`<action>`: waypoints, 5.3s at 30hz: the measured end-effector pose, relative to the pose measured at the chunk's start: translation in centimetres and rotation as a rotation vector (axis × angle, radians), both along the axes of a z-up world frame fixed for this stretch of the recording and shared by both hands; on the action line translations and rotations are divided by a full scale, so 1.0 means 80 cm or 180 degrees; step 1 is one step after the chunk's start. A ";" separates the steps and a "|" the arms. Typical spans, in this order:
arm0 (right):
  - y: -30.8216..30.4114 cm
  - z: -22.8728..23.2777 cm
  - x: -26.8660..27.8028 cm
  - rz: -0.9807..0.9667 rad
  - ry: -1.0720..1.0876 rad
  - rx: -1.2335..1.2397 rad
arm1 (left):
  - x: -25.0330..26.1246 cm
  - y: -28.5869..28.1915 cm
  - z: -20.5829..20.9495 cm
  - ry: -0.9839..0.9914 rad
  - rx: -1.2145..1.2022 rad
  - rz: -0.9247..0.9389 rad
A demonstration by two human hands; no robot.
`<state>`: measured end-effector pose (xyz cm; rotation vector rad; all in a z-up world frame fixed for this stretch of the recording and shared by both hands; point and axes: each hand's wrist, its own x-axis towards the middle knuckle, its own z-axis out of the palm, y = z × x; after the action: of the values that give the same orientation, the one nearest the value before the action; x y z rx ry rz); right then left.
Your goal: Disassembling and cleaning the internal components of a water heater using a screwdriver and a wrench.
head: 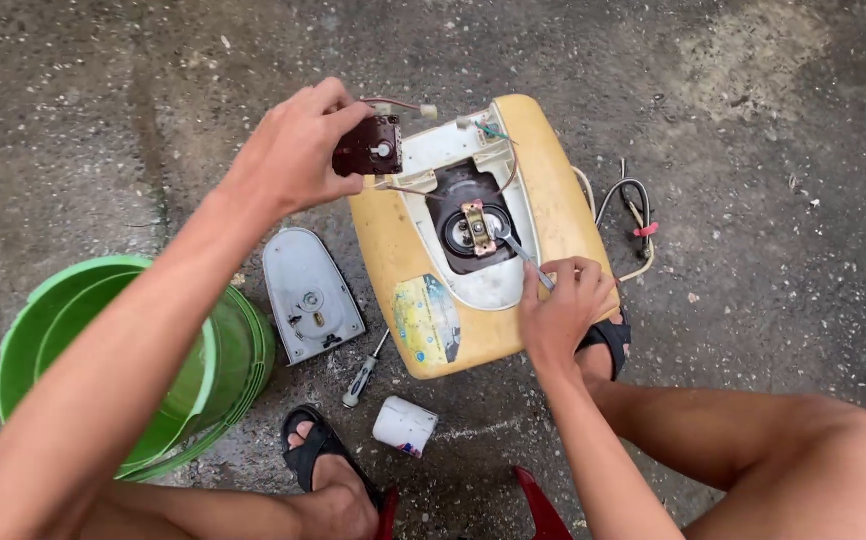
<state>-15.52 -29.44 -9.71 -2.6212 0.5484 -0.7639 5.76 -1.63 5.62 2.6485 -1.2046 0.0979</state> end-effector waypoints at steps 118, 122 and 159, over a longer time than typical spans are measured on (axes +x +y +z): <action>0.011 0.016 0.005 -0.0426 -0.0273 0.0178 | 0.023 -0.165 -0.099 0.1061 0.0708 0.0324; 0.013 0.022 0.007 -0.0426 -0.0161 0.0153 | 0.035 -0.161 -0.117 0.1134 0.0812 0.0260; 0.057 0.113 0.006 -0.2545 0.0901 0.4805 | 0.055 -0.052 -0.152 0.3121 -0.1406 0.2592</action>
<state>-15.00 -24.88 -0.66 -1.0339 1.5062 0.0152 10.14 -5.79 -6.56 2.1091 0.1945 -0.6354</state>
